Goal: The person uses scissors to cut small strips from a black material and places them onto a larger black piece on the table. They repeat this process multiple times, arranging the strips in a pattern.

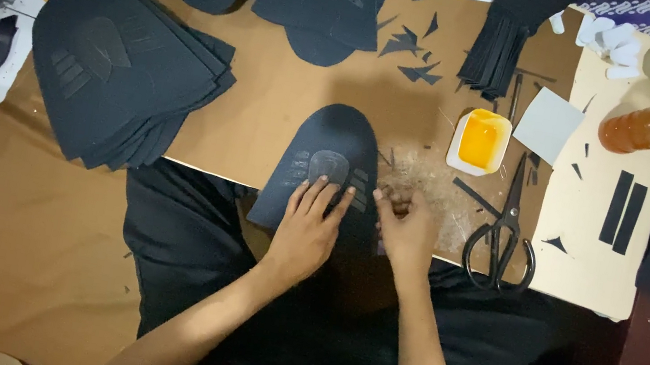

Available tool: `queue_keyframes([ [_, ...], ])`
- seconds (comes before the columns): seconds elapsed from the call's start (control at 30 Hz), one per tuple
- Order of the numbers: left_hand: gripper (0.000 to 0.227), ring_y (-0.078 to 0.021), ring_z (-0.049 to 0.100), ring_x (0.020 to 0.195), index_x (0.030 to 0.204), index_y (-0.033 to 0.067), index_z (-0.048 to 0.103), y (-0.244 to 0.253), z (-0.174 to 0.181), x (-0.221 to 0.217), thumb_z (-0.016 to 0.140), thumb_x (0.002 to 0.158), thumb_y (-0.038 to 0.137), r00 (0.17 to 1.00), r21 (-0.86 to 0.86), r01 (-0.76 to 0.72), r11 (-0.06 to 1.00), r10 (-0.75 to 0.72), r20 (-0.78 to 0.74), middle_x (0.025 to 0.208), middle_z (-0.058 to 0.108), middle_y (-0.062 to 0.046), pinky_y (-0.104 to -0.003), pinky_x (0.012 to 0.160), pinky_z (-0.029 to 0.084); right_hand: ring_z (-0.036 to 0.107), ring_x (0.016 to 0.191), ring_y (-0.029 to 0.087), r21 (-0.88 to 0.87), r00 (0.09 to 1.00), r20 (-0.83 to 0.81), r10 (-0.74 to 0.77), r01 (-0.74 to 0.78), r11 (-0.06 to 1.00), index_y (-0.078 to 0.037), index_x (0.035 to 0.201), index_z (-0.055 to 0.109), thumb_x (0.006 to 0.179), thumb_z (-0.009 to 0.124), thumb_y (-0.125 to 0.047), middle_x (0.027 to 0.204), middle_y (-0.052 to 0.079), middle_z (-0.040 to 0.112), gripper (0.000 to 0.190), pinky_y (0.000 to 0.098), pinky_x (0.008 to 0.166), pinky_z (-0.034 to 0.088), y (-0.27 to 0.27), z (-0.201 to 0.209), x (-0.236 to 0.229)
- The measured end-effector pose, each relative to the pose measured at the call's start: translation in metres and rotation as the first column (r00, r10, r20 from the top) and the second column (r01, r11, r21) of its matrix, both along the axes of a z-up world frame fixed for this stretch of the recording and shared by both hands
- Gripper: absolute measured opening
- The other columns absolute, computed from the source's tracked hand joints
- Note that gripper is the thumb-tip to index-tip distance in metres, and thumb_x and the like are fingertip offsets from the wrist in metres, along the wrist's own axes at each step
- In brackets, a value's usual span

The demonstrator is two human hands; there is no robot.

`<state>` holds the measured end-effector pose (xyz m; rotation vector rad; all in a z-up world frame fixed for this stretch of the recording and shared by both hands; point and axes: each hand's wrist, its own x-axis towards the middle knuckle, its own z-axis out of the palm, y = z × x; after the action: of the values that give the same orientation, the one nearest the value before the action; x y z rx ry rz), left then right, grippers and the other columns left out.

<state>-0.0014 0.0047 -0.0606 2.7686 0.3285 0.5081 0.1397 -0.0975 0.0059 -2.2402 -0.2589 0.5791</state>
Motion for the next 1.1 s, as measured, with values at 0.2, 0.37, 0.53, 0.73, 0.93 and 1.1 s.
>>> queue_keyframes([
  [0.2,0.052,-0.0414,0.049,0.137,0.151,0.0098,0.053,0.0,-0.001,0.001,0.054,0.099,0.012,1.0,0.007,-0.009,1.0,0.009,0.015,0.133,0.055,-0.02,-0.057,0.117,0.032,0.073,0.08,0.039,-0.142,0.99,0.096,0.103,-0.089,0.986,0.003,0.093,0.069,0.086,0.085,-0.031,0.081,0.023,0.073,0.038,0.0465,0.067,0.056,0.008,-0.013,0.004],
  [0.37,0.047,-0.0405,0.05,0.135,0.148,0.0103,0.055,0.002,0.005,0.002,0.054,0.101,0.013,0.999,-0.007,-0.021,1.0,0.021,0.037,0.133,0.055,-0.02,-0.057,0.116,0.033,0.073,0.085,0.038,-0.128,0.993,0.045,0.106,-0.1,0.987,-0.001,0.095,0.069,0.086,0.083,-0.037,0.084,0.021,0.073,0.04,0.0454,0.071,0.056,0.007,-0.015,0.009],
  [0.53,0.049,-0.0373,0.053,0.133,0.151,0.0126,0.053,-0.001,0.006,0.003,0.053,0.102,0.017,0.999,0.02,-0.034,0.999,0.033,0.036,0.13,0.057,-0.017,-0.055,0.114,0.035,0.073,0.08,0.035,-0.193,0.996,0.034,0.088,-0.08,0.978,-0.002,0.095,0.069,0.087,0.082,-0.038,0.08,0.019,0.073,0.039,0.0431,0.067,0.056,0.009,-0.01,0.003],
  [0.73,0.042,-0.038,0.054,0.129,0.141,0.0093,0.062,0.001,0.011,0.007,0.056,0.1,0.02,0.993,0.04,-0.054,0.998,0.049,0.11,0.132,0.058,-0.019,-0.055,0.109,0.037,0.073,0.087,0.039,-0.13,0.988,0.154,-0.003,0.023,0.991,-0.004,0.097,0.069,0.092,0.077,-0.035,0.085,0.02,0.074,0.032,0.0488,0.074,0.055,0.007,-0.009,0.002],
  [0.93,0.052,-0.0304,0.053,0.131,0.152,0.0072,0.051,0.0,0.019,0.013,0.053,0.103,0.026,0.997,-0.005,-0.05,0.999,0.051,0.061,0.131,0.06,-0.014,-0.063,0.111,0.021,0.073,0.084,0.04,-0.094,0.988,0.155,0.028,-0.014,0.995,-0.004,0.095,0.069,0.088,0.08,-0.042,0.082,0.02,0.074,0.04,0.0488,0.071,0.055,0.005,-0.015,0.003],
  [1.1,0.043,-0.03,0.053,0.125,0.142,0.0121,0.06,0.004,0.004,0.021,0.052,0.103,0.027,0.997,0.095,-0.058,0.994,0.053,0.054,0.128,0.058,-0.013,-0.062,0.106,0.028,0.074,0.077,0.034,-0.174,0.981,0.159,0.113,-0.085,0.981,-0.005,0.091,0.069,0.086,0.084,-0.035,0.076,0.016,0.073,0.034,0.0425,0.066,0.058,0.005,-0.029,0.0],
])
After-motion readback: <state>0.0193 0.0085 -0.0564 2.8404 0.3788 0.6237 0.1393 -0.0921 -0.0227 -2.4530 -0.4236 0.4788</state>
